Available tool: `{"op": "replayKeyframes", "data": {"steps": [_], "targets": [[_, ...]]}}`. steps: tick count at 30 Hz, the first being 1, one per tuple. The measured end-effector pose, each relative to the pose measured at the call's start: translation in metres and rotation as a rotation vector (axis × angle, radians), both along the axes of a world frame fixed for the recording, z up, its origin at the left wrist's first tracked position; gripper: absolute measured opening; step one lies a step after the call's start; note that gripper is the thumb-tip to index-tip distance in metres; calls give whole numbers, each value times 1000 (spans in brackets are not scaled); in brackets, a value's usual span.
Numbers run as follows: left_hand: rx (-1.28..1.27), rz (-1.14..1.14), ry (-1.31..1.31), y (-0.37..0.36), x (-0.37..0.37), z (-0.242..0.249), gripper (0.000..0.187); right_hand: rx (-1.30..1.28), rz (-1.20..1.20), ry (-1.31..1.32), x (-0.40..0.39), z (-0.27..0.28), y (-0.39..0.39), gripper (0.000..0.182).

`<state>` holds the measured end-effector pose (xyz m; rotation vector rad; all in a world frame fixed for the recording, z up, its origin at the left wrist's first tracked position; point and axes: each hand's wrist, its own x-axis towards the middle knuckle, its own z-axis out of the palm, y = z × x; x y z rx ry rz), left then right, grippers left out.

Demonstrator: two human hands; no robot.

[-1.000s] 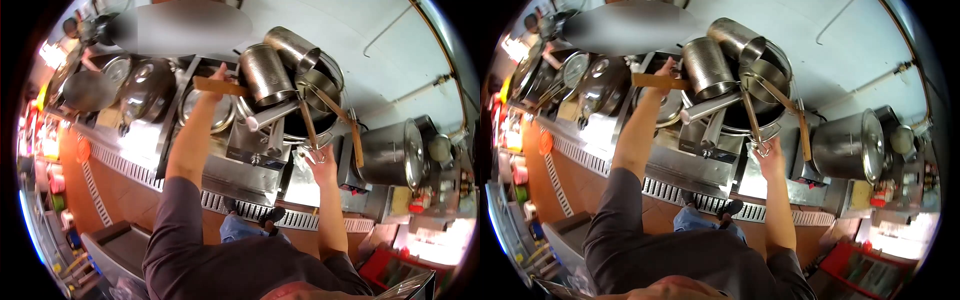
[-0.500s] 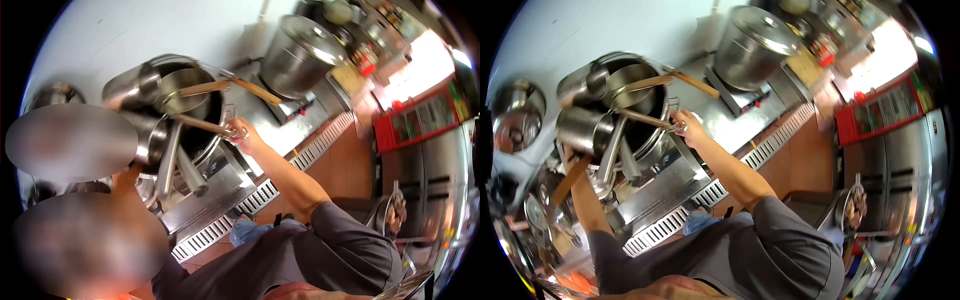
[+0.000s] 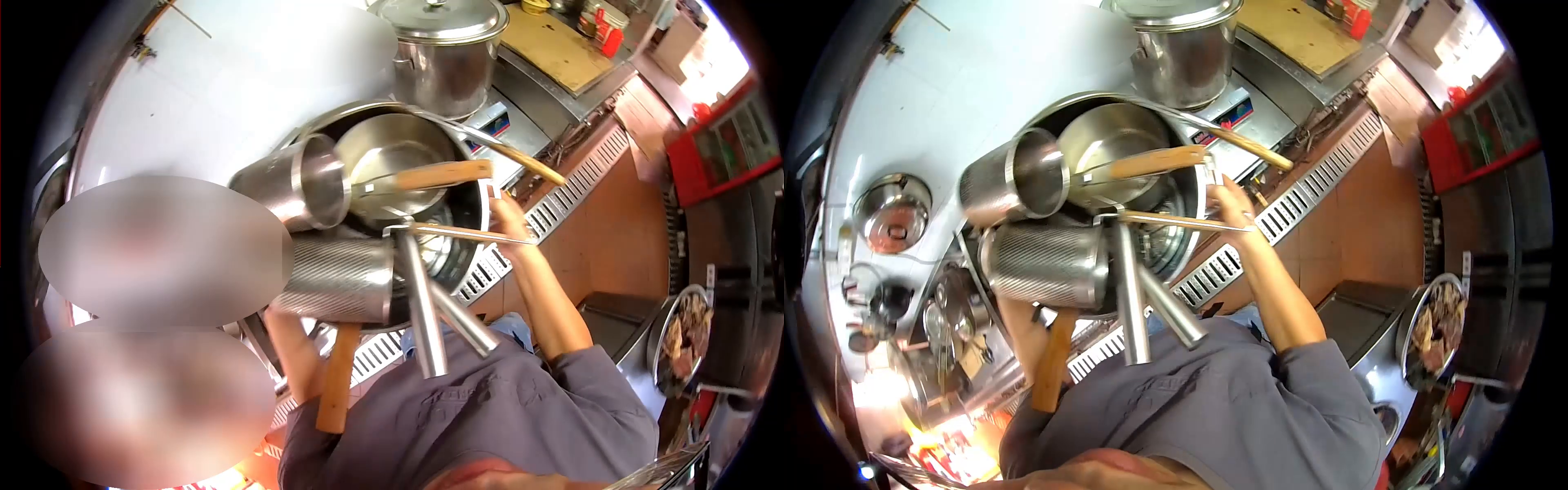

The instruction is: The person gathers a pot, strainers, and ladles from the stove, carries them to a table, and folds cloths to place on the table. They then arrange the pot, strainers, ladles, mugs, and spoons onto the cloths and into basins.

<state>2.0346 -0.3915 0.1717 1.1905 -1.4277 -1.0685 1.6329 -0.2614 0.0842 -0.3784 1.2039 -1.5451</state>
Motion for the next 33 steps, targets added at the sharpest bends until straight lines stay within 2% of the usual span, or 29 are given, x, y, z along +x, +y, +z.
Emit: {"op": "replayKeyframes", "data": {"steps": [2, 4, 6, 7, 8, 10, 12, 13, 14, 16, 18, 20, 22, 24, 27, 30, 32, 33], "targets": [[134, 36, 56, -5, -41, -30, 49, -24, -106, -61, -54, -9, 38, 39], [179, 81, -76, 11, -97, -54, 47, -104, -158, -116, -107, -2, 81, 34], [69, 35, -323, 48, -198, -30, 45, -126, -250, -111, -161, 11, 123, 29], [211, -106, 52, 46, -231, -48, 43, -126, -287, -67, -194, -7, 139, 24], [389, -200, 414, 45, -265, -65, 41, -69, -418, -20, -207, 34, 156, 18], [502, -239, 295, 42, -343, -73, 42, -23, -538, 5, -274, 1, 185, 15], [446, -417, 377, 55, -437, -76, 40, -31, -645, 1, -338, -14, 216, 13], [495, -387, 267, 59, -484, -74, 39, -22, -707, 13, -366, -14, 230, 13], [506, -362, 265, 68, -536, -65, 36, -10, -778, -3, -397, -18, 242, 14], [589, -507, 265, 71, -632, -66, 36, -21, -879, 45, -452, -10, 266, 16], [650, -640, 402, 70, -721, -82, 36, -9, -965, 38, -503, -8, 292, 23], [689, -667, 246, 71, -815, -72, 28, -66, -1063, 65, -569, -31, 316, 26], [770, -779, 375, 67, -918, -85, 21, -10, -1225, 77, -622, 3, 319, 24], [759, -912, 333, 63, -1002, -97, 19, 9, -1315, 33, -674, 12, 328, 21], [767, -958, 326, 73, -1135, -84, 14, 25, -1380, 43, -770, 23, 344, 23], [769, -988, 368, 83, -1257, -79, 15, -93, -1427, -38, -888, 3, 359, 26], [764, -989, 322, 84, -1314, -62, 15, -125, -1329, 115, -962, 0, 359, 26], [751, -990, 314, 80, -1347, -67, 15, -134, -1321, 91, -1013, -13, 363, 25]]}}
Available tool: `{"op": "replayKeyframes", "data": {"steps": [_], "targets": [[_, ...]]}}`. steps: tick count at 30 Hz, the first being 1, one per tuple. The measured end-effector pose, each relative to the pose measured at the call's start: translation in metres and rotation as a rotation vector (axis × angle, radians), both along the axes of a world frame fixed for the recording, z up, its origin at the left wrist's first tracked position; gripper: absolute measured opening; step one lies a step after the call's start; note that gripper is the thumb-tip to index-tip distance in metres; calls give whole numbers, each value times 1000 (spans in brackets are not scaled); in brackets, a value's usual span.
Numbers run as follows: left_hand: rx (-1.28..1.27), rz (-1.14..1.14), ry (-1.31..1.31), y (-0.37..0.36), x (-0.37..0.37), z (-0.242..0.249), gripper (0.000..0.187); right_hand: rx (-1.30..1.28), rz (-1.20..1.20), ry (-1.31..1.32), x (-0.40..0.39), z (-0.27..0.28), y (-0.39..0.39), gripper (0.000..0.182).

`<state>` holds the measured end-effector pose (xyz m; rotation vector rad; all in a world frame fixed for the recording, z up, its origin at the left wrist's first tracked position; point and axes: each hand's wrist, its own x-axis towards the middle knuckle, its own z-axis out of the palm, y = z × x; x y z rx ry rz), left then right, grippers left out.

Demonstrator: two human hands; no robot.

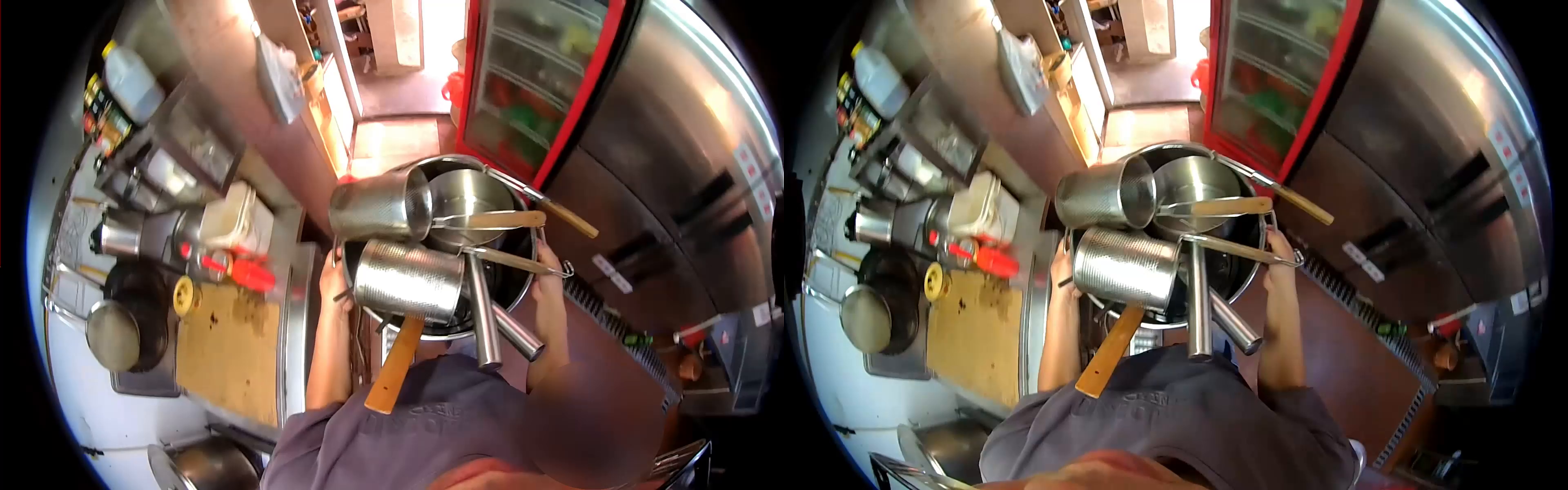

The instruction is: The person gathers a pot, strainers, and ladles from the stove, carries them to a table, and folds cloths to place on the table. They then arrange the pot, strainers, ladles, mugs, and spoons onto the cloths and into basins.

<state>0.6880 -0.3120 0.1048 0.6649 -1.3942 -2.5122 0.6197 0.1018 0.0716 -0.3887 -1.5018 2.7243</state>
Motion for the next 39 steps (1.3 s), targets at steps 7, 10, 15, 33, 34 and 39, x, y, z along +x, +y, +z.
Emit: {"op": "replayKeyframes", "data": {"steps": [7, 10, 15, 33, 34, 39], "targets": [[50, 228, 72, -34, -205, 23, 27, 27, 257, 78, -291, 46, -68, 22], [-11, 307, 36, -62, -297, 25, 29, 8, 366, 67, -429, 36, -112, 20], [-144, 432, -22, -130, -459, -16, 33, -85, 572, 77, -650, 12, -206, 33], [-99, 625, -5, -260, -1074, -7, 41, 412, 924, 119, -1413, 40, -496, 57], [-28, 632, 6, -262, -1103, -9, 43, 441, 946, 150, -1456, 34, -507, 58], [45, 738, -137, -282, -1285, 28, 33, 451, 1064, 110, -1647, 41, -576, 62]]}}
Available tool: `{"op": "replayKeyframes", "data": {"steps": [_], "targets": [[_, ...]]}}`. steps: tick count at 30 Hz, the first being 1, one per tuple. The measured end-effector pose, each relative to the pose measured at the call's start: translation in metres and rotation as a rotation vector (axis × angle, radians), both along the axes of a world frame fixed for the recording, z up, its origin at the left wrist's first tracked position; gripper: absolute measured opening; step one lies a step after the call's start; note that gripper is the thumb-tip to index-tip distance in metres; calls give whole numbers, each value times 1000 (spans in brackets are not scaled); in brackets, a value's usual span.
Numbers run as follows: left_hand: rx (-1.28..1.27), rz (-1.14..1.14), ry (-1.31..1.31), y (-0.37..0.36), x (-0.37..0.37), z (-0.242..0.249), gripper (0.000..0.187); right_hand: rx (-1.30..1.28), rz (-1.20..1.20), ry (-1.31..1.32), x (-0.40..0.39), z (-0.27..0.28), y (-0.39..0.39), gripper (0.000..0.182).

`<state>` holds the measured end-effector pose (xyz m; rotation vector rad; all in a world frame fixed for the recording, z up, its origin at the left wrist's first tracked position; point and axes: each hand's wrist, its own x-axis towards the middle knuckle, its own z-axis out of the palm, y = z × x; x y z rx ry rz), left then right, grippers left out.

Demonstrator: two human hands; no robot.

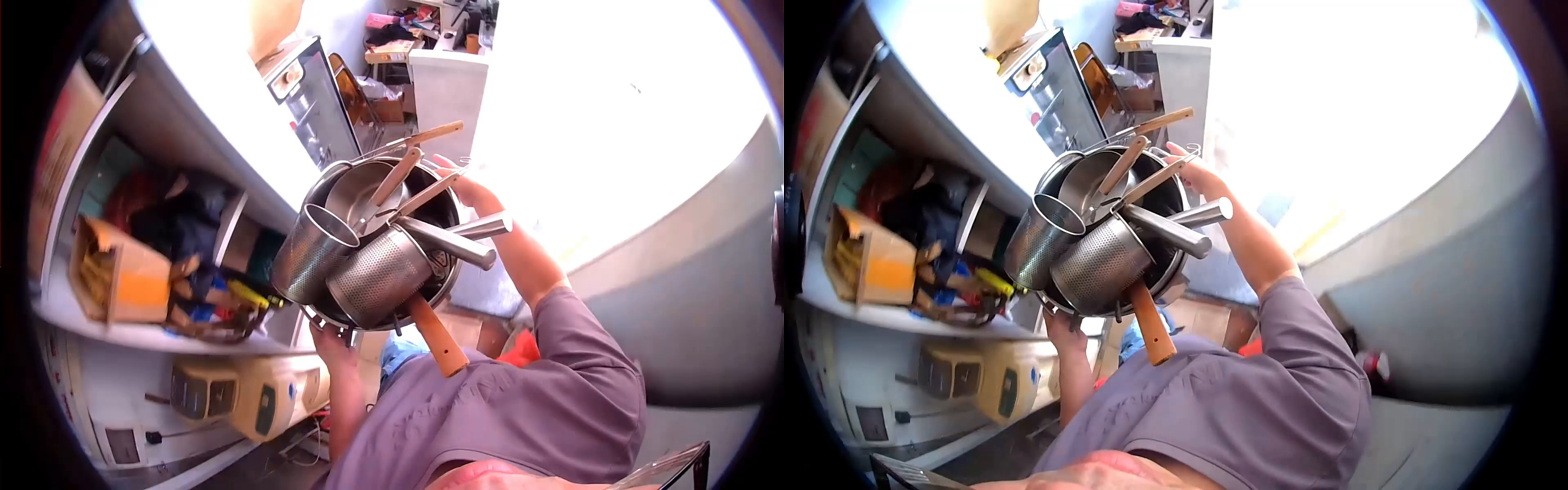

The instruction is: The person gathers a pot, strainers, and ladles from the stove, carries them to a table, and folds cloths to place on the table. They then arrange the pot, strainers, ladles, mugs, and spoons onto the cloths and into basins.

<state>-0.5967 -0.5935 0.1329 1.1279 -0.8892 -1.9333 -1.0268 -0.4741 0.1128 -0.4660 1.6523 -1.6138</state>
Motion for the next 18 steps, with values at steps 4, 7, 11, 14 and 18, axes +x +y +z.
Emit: {"op": "replayKeyframes", "data": {"steps": [4, 7, 11, 14, 18], "targets": [[-131, -27, -11, -50, -93, -11, 29, -203, -109, -104, -70, 6, -14, 59], [-58, -126, -18, -82, -187, 13, 27, -456, -307, -200, -117, 25, 25, 48], [-202, -420, -37, -38, -366, 31, 24, -511, -649, -196, -188, -2, 178, 44], [-240, -655, -5, 22, -522, 39, 21, -462, -893, -98, -228, 0, 276, 41], [-240, -915, 42, -21, -559, 50, 17, -385, -1154, 70, -191, 6, 280, 37]]}}
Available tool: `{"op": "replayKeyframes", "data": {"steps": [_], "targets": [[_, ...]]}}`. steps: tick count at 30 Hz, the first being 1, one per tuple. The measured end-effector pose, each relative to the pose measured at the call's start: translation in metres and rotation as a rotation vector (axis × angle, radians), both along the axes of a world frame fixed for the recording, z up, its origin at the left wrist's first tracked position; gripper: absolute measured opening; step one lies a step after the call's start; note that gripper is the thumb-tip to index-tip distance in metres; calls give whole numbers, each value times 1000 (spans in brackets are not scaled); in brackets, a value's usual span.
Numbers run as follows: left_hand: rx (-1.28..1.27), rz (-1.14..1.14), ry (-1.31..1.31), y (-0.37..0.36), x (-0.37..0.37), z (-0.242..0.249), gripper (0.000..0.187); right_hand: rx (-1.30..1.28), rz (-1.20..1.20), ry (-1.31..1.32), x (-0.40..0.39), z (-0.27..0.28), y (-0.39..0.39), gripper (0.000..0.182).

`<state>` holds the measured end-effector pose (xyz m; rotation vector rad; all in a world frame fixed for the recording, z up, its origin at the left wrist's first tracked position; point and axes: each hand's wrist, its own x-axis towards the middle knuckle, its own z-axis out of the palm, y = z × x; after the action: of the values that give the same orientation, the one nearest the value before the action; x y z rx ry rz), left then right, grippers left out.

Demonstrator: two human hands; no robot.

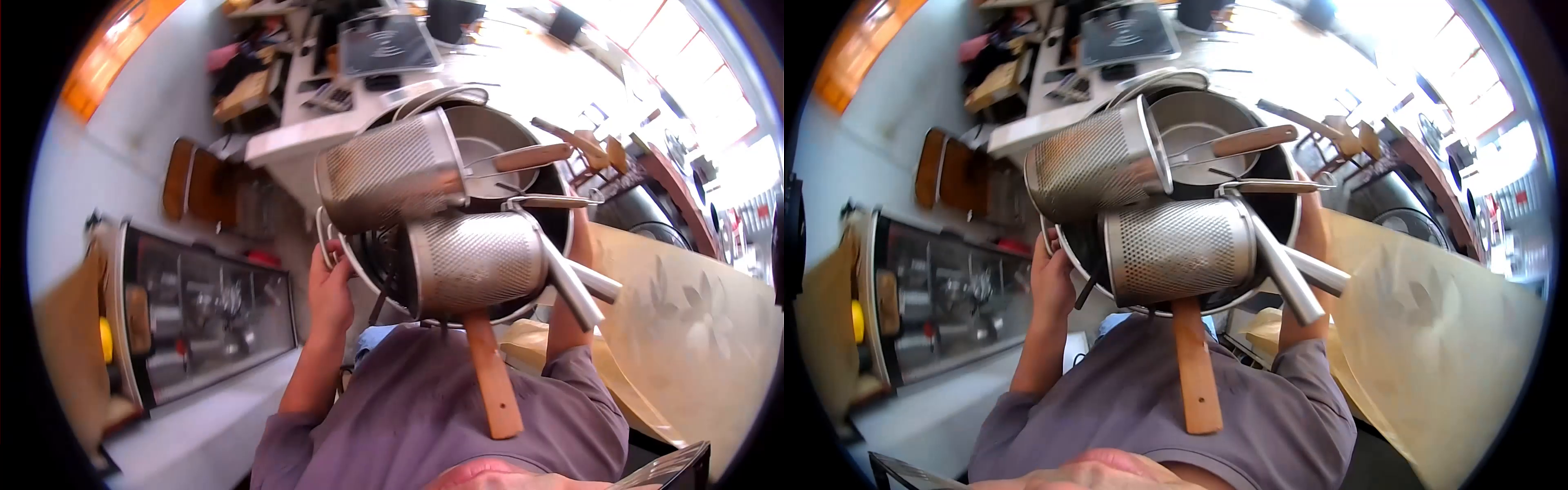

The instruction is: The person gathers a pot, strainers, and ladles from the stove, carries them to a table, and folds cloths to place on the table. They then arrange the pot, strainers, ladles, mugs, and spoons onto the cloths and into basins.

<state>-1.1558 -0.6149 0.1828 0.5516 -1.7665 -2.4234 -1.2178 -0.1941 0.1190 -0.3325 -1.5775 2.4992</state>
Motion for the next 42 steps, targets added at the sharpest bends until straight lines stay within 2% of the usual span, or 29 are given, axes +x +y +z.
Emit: {"op": "replayKeyframes", "data": {"steps": [4, 7, 10, 11, 16, 18, 20, 23, 25, 29, 30, 31, 33, 34, 36, 38, 40, 42], "targets": [[38, -333, 77, 62, -88, 1, 19, 149, -272, 61, 10, 24, 71, 33], [91, -476, 13, 176, -171, 6, 26, 276, -486, 56, 1, 36, 153, 31], [180, -638, -3, 291, -259, -17, 28, 451, -664, 6, -16, 36, 214, 28], [253, -693, 42, 224, -260, -33, 28, 555, -718, -4, -1, 32, 159, 28], [221, -848, 25, 342, -385, -66, 30, 1020, -910, -220, -32, -7, 215, 25], [97, -951, 103, 376, -425, -86, 30, 1207, -963, -305, -41, -22, 238, 24], [-58, -1036, 200, 416, -459, -91, 31, 1334, -988, -429, -56, -42, 261, 23], [-96, -1136, 204, 506, -511, -85, 30, 1462, -1006, -619, -81, -55, 311, 23], [1, -1175, -14, 569, -534, -86, 29, 1454, -1083, -704, -87, -60, 330, 22], [-5, -1373, 65, 692, -549, -85, 30, 1329, -1343, -791, -95, -67, 354, 22], [52, -1413, -7, 724, -551, -93, 28, 1306, -1392, -800, -96, -70, 369, 22], [11, -1448, 148, 757, -548, -101, 27, 1277, -1431, -799, -96, -72, 389, 22], [61, -1478, 7, 816, -534, -93, 22, 1228, -1485, -794, -91, -75, 439, 22], [8, -1514, 13, 843, -529, -104, 20, 1212, -1508, -783, -83, -76, 466, 22], [-54, -1563, 262, 912, -502, -116, 19, 1161, -1561, -757, -67, -72, 525, 22], [24, -1585, -34, 964, -476, -106, 23, 1077, -1611, -722, -47, -63, 571, 22], [-52, -1626, 112, 1017, -454, -121, 29, 972, -1638, -685, -25, -53, 609, 22], [74, -1659, 64, 1072, -423, -116, 32, 866, -1670, -633, -4, -44, 648, 22]]}}
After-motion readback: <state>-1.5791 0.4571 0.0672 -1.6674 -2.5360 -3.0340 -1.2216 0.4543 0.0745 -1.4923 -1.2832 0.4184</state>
